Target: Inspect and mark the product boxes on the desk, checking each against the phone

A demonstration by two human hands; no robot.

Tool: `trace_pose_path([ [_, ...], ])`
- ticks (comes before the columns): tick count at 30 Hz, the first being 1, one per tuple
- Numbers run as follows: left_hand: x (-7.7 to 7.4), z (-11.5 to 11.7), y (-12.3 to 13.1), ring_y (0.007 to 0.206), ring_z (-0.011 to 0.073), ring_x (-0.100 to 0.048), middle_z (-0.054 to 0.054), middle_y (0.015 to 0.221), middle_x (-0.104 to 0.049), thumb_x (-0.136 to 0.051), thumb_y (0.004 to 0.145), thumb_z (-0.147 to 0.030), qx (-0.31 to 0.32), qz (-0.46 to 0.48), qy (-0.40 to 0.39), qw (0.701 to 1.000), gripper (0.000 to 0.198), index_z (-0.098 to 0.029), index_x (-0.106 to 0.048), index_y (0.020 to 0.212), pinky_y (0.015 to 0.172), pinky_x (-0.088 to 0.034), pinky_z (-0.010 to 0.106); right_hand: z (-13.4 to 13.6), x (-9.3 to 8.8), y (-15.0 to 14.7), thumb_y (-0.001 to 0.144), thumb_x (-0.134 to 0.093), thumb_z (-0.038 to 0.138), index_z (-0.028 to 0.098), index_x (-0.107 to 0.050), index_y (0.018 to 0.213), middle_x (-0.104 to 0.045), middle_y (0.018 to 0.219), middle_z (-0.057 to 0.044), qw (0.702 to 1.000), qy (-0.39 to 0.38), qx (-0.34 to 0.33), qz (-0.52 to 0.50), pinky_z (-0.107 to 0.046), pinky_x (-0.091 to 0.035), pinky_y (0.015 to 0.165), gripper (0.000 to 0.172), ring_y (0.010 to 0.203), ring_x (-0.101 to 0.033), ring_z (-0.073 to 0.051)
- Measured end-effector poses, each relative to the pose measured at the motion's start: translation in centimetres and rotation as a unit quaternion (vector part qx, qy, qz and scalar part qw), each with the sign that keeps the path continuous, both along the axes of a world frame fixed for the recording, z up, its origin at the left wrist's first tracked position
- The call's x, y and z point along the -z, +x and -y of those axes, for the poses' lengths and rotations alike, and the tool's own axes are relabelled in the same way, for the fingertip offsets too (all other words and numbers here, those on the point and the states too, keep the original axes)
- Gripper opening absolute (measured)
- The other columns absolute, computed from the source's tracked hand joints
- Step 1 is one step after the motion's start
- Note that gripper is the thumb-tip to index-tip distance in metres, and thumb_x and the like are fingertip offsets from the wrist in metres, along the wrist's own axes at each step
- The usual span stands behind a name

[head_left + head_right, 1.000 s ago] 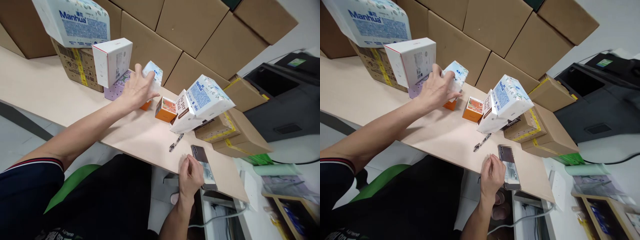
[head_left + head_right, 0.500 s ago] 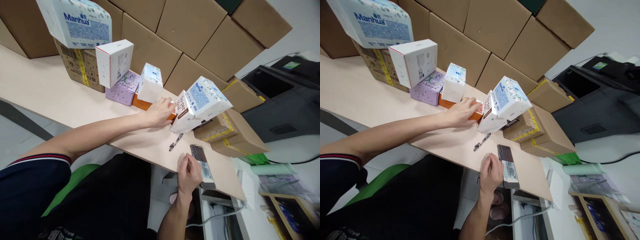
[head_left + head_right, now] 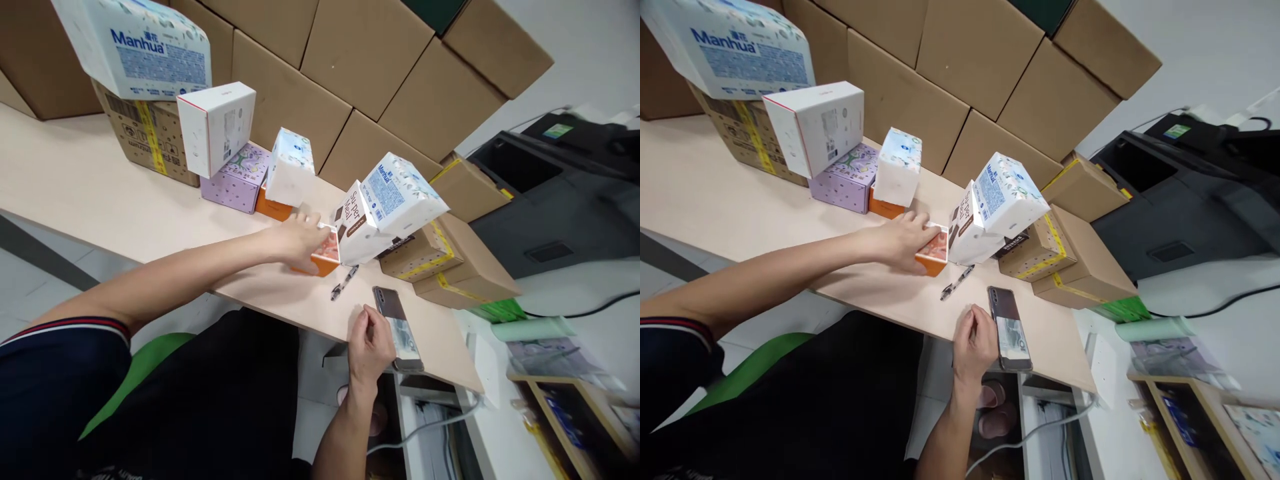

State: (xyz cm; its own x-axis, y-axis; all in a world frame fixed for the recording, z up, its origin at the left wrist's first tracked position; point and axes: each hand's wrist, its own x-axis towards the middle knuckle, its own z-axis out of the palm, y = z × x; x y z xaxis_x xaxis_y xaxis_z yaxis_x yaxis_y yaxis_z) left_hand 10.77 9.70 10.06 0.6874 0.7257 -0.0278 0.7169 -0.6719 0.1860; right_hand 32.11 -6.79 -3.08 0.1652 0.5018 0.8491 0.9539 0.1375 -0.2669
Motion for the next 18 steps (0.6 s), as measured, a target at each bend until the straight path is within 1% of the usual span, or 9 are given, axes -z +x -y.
trace_pose_path([
  [2, 0.8, 1.9, -2.8, 0.133, 0.0427, -0.051, 0.019, 0.147, -0.047, -0.073, 0.077, -0.055, 0.029, 0.053, -0.036, 0.998, 0.086, -0.023, -0.046, 0.153, 0.107, -0.047, 0.051, 0.0, -0.5, -0.5, 0.099, -0.061, 0.019, 0.015, -0.074, 0.102, -0.081, 0.095, -0.013, 1.0, 0.003, -0.006, -0.013, -0.033, -0.064, 0.081, 0.014, 0.088, -0.078, -0.02],
  [4, 2.2, 3.3, -5.3, 0.143, 0.0388, -0.047, 0.014, 0.163, -0.033, -0.072, 0.081, -0.061, 0.043, 0.129, -0.084, 0.987, 0.094, -0.032, -0.033, 0.161, 0.115, -0.045, 0.047, -0.1, -1.2, -1.6, 0.099, -0.061, 0.02, 0.016, -0.074, 0.104, -0.081, 0.096, -0.011, 0.999, 0.009, -0.022, -0.028, -0.034, -0.063, 0.084, 0.014, 0.09, -0.078, -0.02],
  [5, 3.2, 3.9, -6.3, 0.149, 0.0384, -0.043, 0.014, 0.169, -0.023, -0.073, 0.081, -0.061, 0.026, 0.164, -0.099, 0.981, 0.1, -0.033, -0.025, 0.164, 0.118, -0.043, 0.047, -0.2, -1.5, -2.3, 0.099, -0.061, 0.02, 0.017, -0.074, 0.105, -0.081, 0.097, -0.011, 0.999, 0.011, -0.034, -0.034, -0.035, -0.063, 0.085, 0.014, 0.092, -0.077, -0.02],
  [6, 4.2, 4.3, -7.2, 0.152, 0.038, -0.04, 0.015, 0.172, -0.02, -0.075, 0.081, -0.06, 0.01, 0.204, -0.104, 0.973, 0.106, -0.031, -0.02, 0.166, 0.121, -0.042, 0.047, -0.4, -1.9, -3.1, 0.1, -0.06, 0.02, 0.017, -0.073, 0.107, -0.08, 0.098, -0.01, 0.998, 0.006, -0.047, -0.039, -0.036, -0.063, 0.086, 0.015, 0.093, -0.077, -0.02],
  [7, 5.3, 4.5, -7.7, 0.155, 0.0377, -0.036, 0.015, 0.172, -0.022, -0.078, 0.079, -0.059, 0.012, 0.243, -0.106, 0.964, 0.112, -0.029, -0.015, 0.167, 0.123, -0.041, 0.048, -0.7, -2.1, -4.0, 0.1, -0.059, 0.021, 0.018, -0.073, 0.109, -0.08, 0.099, -0.01, 0.997, -0.004, -0.06, -0.044, -0.036, -0.062, 0.087, 0.016, 0.094, -0.077, -0.02],
  [10, 8.2, 4.9, -8.2, 0.157, 0.0377, -0.035, 0.017, 0.171, -0.03, -0.081, 0.08, -0.05, 0.03, 0.353, -0.092, 0.931, 0.118, -0.028, -0.006, 0.169, 0.122, -0.044, 0.052, -1.5, -2.4, -6.7, 0.102, -0.056, 0.029, 0.019, -0.067, 0.122, -0.078, 0.106, -0.011, 0.992, -0.043, -0.098, -0.06, -0.038, -0.063, 0.086, 0.025, 0.097, -0.076, -0.021],
  [12, 9.2, 4.8, -7.7, 0.157, 0.0382, -0.035, 0.018, 0.171, -0.03, -0.082, 0.081, -0.046, 0.028, 0.396, -0.089, 0.914, 0.119, -0.028, -0.003, 0.169, 0.12, -0.046, 0.054, -2.0, -2.0, -8.1, 0.103, -0.055, 0.035, 0.018, -0.06, 0.135, -0.076, 0.114, -0.014, 0.99, -0.05, -0.122, -0.06, -0.04, -0.063, 0.086, 0.036, 0.103, -0.075, -0.024],
  [15, 9.6, 5.0, -6.9, 0.153, 0.0397, -0.041, 0.019, 0.165, -0.036, -0.085, 0.078, -0.045, 0.019, 0.424, -0.084, 0.902, 0.123, -0.029, -0.005, 0.169, 0.117, -0.049, 0.055, -2.5, -1.2, -9.1, 0.103, -0.055, 0.042, 0.017, -0.047, 0.15, -0.071, 0.126, -0.019, 0.988, -0.04, -0.144, -0.041, -0.044, -0.063, 0.091, 0.054, 0.115, -0.072, -0.028],
  [18, 9.5, 5.6, -6.2, 0.149, 0.0414, -0.044, 0.019, 0.158, -0.038, -0.091, 0.07, -0.043, -0.008, 0.436, -0.047, 0.899, 0.131, -0.03, -0.006, 0.169, 0.115, -0.05, 0.058, -2.4, -0.6, -9.1, 0.101, -0.058, 0.049, 0.016, -0.036, 0.157, -0.066, 0.133, -0.022, 0.987, -0.051, -0.147, -0.043, -0.048, -0.062, 0.092, 0.069, 0.116, -0.07, -0.03],
])
